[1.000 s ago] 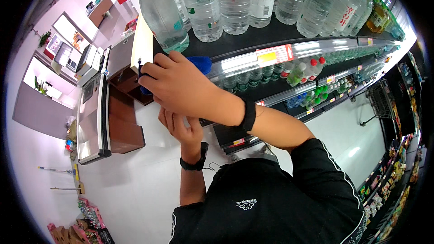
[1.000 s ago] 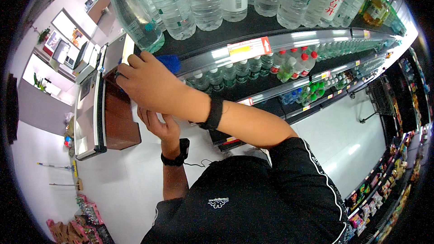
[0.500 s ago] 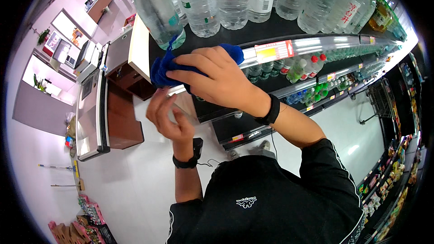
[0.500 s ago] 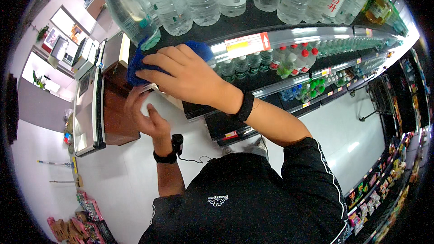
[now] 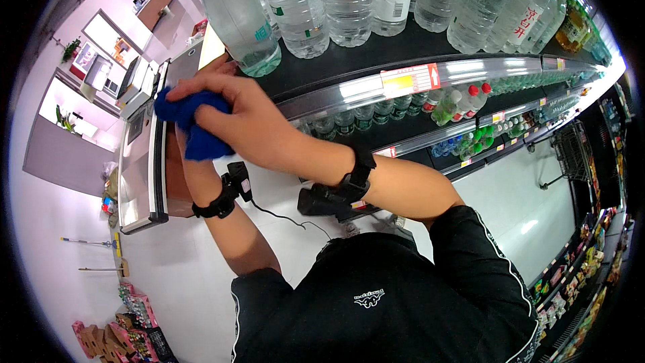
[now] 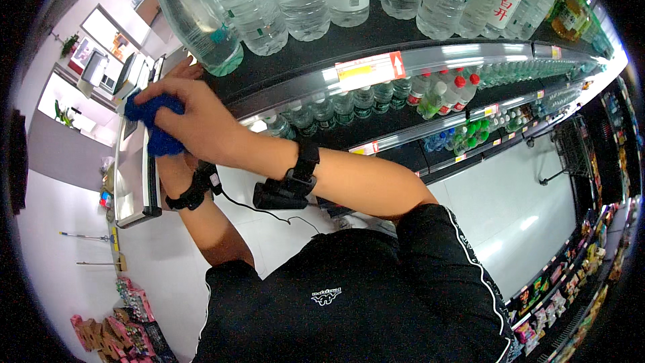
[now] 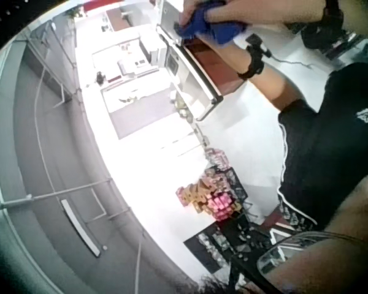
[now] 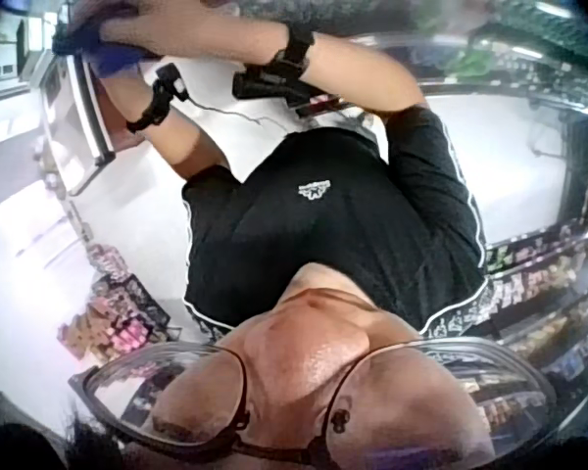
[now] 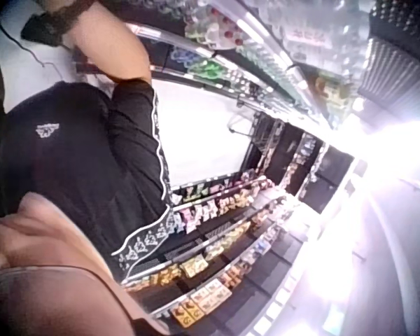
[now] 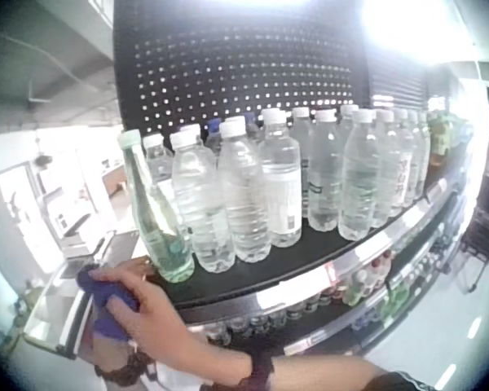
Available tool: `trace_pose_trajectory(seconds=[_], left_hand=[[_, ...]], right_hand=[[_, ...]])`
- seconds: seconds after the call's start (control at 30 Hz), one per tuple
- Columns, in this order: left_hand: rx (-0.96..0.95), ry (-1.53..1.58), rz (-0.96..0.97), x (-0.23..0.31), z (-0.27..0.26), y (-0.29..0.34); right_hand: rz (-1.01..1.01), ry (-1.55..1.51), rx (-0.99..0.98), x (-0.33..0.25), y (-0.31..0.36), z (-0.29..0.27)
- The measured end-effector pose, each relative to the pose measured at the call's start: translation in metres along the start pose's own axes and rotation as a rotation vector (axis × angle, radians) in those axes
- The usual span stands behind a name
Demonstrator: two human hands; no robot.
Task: The person wipes the edges and price tags of a store shelf with a cloth, moving along the beverage section.
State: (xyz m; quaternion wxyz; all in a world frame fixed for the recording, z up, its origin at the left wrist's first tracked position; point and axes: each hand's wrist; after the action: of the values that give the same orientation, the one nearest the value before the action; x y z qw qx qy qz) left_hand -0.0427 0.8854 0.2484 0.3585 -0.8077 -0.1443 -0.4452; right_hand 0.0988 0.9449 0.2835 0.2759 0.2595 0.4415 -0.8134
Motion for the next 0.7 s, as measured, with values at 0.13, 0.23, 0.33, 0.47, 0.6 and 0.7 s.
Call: trace_pose_trajectory(seconds=[0.13,0.23,0.33,0.47,0.6,0.7], left_hand=[[-0.089,-0.631,0.305,0.052,0.007,0.010],[-0.066,-0.651,0.370,0.060,0.008,0.012],[0.044,-0.203,0.272,0.023,-0.001,-0.002],[0.423,0.049,0.259,0.001,0.027,0.029],[0.424,-0.355,0.516,0.010,0.058,0.065],[0.417,-0.605,0.578,0.004,0.066,0.070]], right_hand=[[-0.106,-0.031,-0.154,-0.003,0.013,0.011],[-0.250,0.192,-0.296,-0.014,0.034,0.003],[-0.483,0.697,-0.206,-0.038,0.047,-0.027],[-0.698,1.270,-0.118,-0.054,0.059,-0.081],[-0.674,1.535,-0.174,-0.057,0.083,-0.102],[-0.629,1.583,-0.157,-0.077,0.095,-0.116]])
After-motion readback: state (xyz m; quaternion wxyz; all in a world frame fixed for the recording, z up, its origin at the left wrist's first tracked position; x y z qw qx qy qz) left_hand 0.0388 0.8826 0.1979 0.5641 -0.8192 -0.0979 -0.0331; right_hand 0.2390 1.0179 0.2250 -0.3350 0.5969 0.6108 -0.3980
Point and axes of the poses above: each hand's wrist, its own y-axis away from the middle knuckle, its own z-axis out of the palm, x = y × z, and after that the axes turned 13 degrees about -y, right-handed
